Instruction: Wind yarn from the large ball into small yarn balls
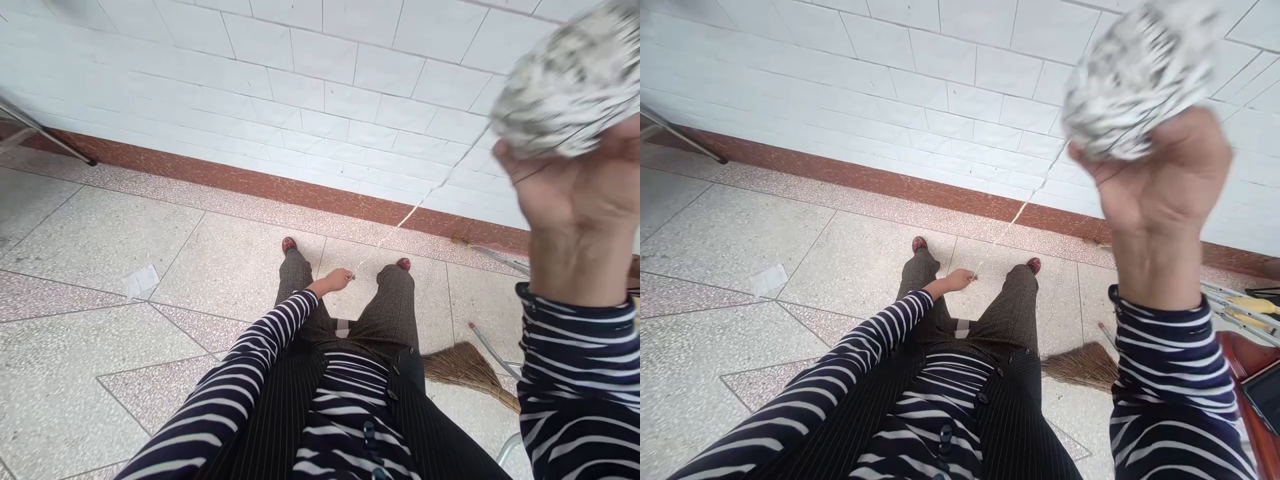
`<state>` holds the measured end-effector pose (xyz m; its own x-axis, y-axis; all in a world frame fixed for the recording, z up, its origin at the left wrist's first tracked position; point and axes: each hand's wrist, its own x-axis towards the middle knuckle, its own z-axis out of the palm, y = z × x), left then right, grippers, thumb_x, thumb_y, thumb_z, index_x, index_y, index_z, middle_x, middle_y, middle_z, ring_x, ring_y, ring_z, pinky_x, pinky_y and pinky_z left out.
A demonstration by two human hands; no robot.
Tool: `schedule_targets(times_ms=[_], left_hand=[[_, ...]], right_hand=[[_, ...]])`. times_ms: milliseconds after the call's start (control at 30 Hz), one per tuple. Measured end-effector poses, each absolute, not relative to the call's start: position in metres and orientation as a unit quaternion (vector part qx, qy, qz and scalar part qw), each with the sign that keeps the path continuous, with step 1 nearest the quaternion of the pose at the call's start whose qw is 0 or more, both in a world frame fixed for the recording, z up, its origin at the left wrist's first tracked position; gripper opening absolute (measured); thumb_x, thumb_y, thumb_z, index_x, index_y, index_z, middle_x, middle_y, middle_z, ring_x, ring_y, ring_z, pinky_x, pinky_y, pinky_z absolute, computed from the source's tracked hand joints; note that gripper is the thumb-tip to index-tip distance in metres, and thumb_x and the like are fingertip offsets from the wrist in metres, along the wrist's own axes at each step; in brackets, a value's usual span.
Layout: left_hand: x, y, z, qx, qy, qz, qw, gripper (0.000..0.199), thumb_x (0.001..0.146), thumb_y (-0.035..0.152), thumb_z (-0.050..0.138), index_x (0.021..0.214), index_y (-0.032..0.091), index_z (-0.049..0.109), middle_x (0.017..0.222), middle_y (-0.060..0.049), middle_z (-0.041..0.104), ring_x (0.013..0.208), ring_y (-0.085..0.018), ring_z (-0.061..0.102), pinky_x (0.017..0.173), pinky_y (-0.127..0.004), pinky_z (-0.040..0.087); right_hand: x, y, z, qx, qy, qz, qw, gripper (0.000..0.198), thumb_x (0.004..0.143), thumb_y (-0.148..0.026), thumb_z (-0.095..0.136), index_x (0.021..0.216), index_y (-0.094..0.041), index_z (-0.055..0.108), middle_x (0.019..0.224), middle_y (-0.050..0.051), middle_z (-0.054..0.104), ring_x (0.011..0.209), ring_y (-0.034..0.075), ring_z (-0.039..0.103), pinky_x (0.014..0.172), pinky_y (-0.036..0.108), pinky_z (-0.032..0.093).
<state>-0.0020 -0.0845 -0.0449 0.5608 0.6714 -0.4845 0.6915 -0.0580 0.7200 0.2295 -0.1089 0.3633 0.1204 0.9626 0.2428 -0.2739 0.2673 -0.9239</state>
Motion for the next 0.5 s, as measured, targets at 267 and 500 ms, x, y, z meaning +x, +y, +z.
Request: schedule_targets(times_ms=[267,500], left_hand=[[0.027,-0.073,0.061,0.575,0.268,0.220,0.741,0.039,0.080,0.029,0.078,0.115,0.014,0.069,0.108,-0.011,0.074,0.107,-0.022,0.068,0.104,-0.041,0.045],[0.035,-0.069,0.154,0.616,0.256,0.402,0.628,0.031,0.085,0.041,0.074,0.101,0.014,0.072,0.083,-0.005,0.073,0.086,-0.018,0.069,0.092,-0.036,0.048]], right_hand=[[0.185,-0.113,0.331,-0.310,-0.436,0.520,0.666,0.071,0.054,-0.010,0.061,0.120,-0.035,0.062,0.110,-0.002,0.072,0.106,0.026,0.065,0.069,0.038,0.062],[0.190,-0.108,0.315,-0.321,-0.419,0.511,0.678,0.042,0.053,-0.011,0.065,0.092,-0.027,0.064,0.104,-0.002,0.072,0.101,0.024,0.065,0.070,0.039,0.064]])
